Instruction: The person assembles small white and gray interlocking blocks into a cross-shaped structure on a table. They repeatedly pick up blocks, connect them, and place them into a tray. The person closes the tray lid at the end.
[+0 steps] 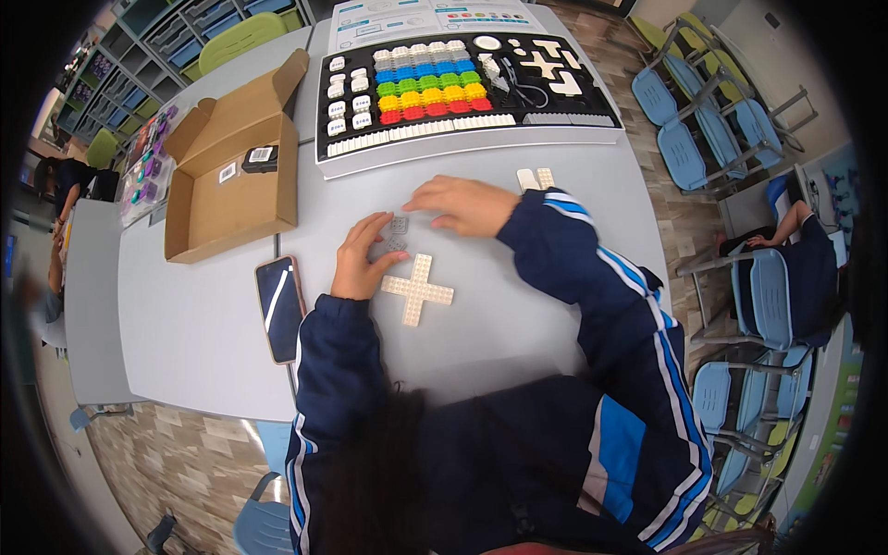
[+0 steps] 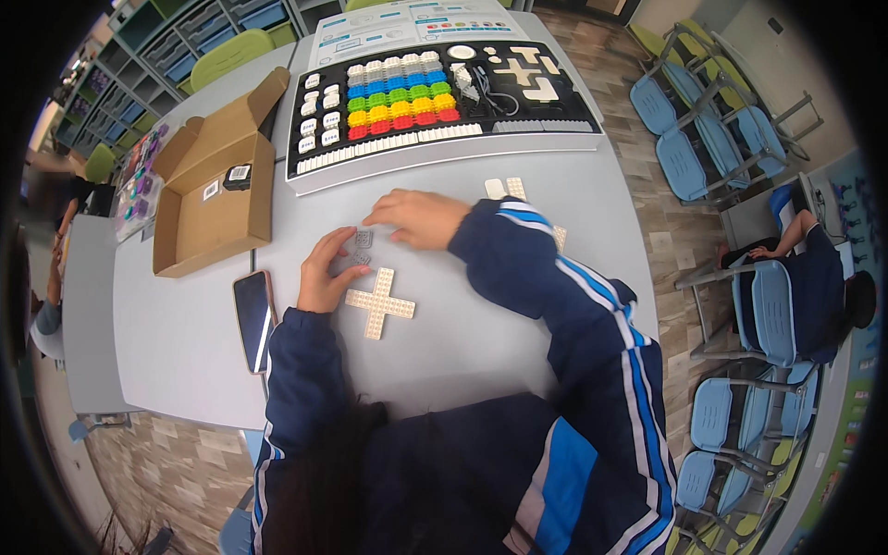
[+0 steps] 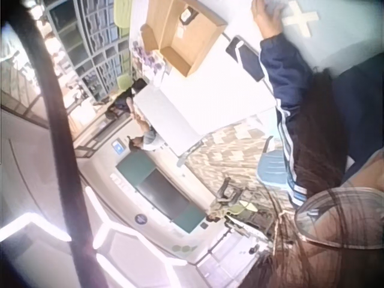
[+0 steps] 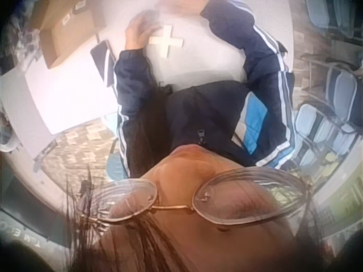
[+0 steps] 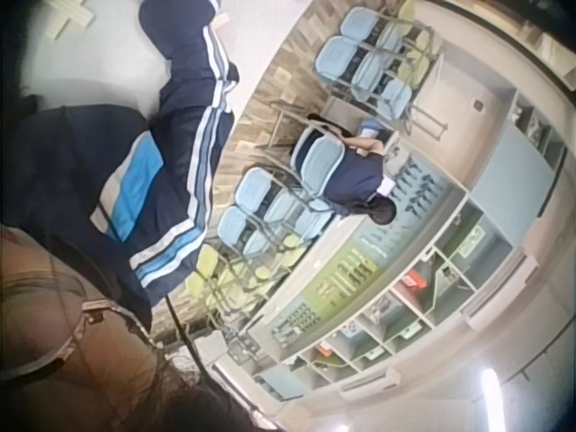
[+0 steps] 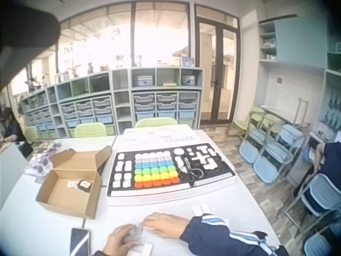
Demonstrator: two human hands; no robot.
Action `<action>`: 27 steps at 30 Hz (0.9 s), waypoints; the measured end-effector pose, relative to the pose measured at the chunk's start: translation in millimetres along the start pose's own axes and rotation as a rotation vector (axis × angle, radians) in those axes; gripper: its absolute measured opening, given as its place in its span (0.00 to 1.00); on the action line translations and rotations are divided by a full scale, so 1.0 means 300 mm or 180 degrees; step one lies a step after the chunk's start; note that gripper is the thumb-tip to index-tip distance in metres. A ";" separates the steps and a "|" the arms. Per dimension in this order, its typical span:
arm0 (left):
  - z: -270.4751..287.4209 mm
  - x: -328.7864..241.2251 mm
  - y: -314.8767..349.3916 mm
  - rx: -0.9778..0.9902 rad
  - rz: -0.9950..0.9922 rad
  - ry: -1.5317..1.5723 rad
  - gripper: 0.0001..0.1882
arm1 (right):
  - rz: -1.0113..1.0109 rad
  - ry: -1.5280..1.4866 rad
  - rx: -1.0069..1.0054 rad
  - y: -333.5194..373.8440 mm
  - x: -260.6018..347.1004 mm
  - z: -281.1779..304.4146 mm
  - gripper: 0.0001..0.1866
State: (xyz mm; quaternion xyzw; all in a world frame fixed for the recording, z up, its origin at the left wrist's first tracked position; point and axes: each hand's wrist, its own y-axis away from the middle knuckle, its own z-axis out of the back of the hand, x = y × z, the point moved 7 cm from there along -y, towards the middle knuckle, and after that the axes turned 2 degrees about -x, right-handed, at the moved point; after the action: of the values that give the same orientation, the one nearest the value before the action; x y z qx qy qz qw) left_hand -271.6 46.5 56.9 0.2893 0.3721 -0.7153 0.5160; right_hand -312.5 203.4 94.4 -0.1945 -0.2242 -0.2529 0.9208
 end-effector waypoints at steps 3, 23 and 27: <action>0.034 -0.003 0.001 -0.0222 -0.0174 -0.0154 0.28 | 0.0167 -0.0001 0.0125 -0.072 -0.005 -0.099 0.23; 0.148 0.059 0.008 -0.1157 0.0299 0.0020 0.12 | 0.0435 0.0532 0.0689 -0.121 0.077 -0.160 0.15; 0.141 0.087 0.011 -0.1139 0.0568 0.0408 0.12 | 0.0514 0.0673 0.0770 -0.131 0.088 -0.173 0.13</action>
State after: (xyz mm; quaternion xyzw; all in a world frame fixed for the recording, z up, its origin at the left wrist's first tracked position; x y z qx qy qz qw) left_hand -277.6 -2.9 58.8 0.2698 0.4981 -0.5694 0.5957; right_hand -297.4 137.7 74.8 -0.0720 -0.1386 -0.1684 0.9733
